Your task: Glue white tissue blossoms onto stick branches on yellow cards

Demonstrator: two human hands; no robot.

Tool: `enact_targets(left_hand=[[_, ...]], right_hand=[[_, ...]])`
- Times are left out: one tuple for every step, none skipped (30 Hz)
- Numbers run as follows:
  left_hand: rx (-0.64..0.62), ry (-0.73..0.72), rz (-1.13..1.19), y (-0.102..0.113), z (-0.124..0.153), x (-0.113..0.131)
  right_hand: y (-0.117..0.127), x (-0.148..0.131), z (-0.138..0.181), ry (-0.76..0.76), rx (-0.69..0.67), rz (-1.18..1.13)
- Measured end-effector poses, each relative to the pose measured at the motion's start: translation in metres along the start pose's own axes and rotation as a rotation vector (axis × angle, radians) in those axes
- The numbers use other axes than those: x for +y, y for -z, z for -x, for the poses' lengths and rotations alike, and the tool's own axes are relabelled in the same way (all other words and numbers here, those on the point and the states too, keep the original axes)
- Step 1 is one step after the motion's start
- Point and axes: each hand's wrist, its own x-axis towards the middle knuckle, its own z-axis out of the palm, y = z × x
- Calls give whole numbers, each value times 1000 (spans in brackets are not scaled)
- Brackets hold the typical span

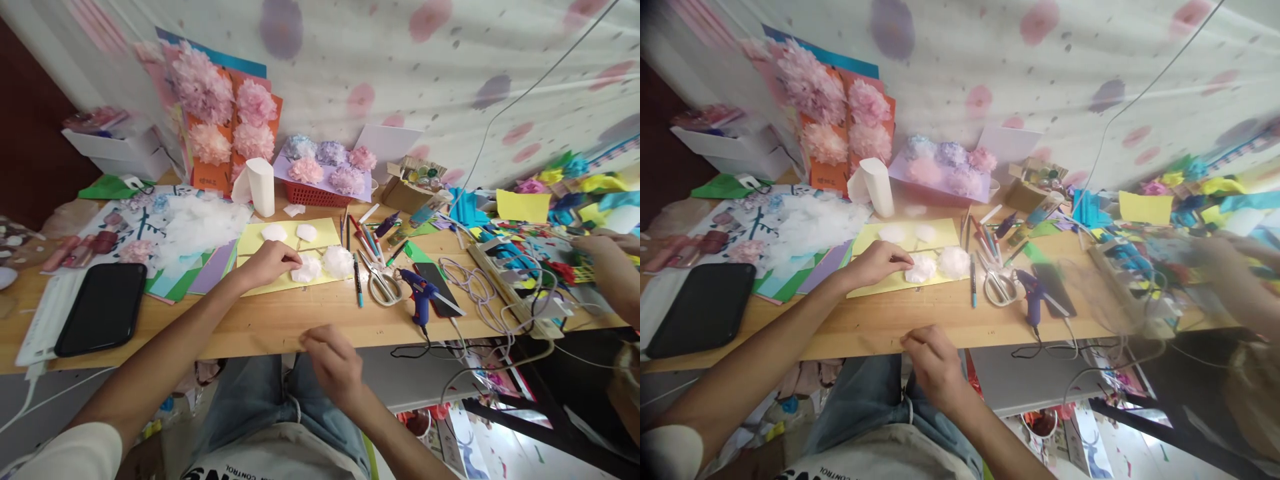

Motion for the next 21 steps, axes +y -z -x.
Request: enact_targets(left_hand=[[-2,10,-4,2,1,1],[-6,16,-12,4,1,2],[-15,19,-22,5,1,3],[-33,19,-33,6,0,3],[-60,16,-45,5,0,3],[-89,9,-55,5,-1,2],[-115,-2,-64,3,-2,2],[-130,-16,-72,2,-3,1],[-131,-32,-81,0,-4,1],[-124,-49,-92,-2,-5,0],[-114,-68,-104,-3,-5,0],[-106,-84,-118,-4,-5,1],[-100,-97,-132,-5,-5,1],[-96,-107,-145,-6,-5,2],[-92,-112,-154,-6,-5,3],[-87,-112,-158,-7,-5,4],[-83,-108,-158,-7,-5,5],[-75,-103,-155,-8,-5,5],[-65,-97,-151,-9,-5,6],[-56,-91,-151,-9,-6,6],[-46,-85,-153,-10,-6,6]], right_hand=[[3,-2,-2,-152,142,-81],[7,-3,-4,-308,289,-175],[11,-3,-8,-461,427,-288],[16,-2,-13,-588,543,-411],[20,0,-18,-689,629,-530],[25,2,-24,-763,685,-638],[29,4,-29,-807,721,-729],[33,7,-34,-825,741,-800],[36,9,-38,-826,746,-853],[38,11,-42,-815,740,-889],[38,12,-44,-800,722,-910],[38,14,-46,-786,695,-917],[36,15,-47,-775,669,-907],[34,17,-47,-762,650,-876],[31,19,-46,-744,642,-817],[28,21,-45,-719,639,-728],[24,23,-44,-686,639,-615],[21,26,-42,-645,636,-490],[19,28,-41,-599,620,-366],[17,31,-40,-550,591,-254],[15,33,-39,-500,557,-159]])
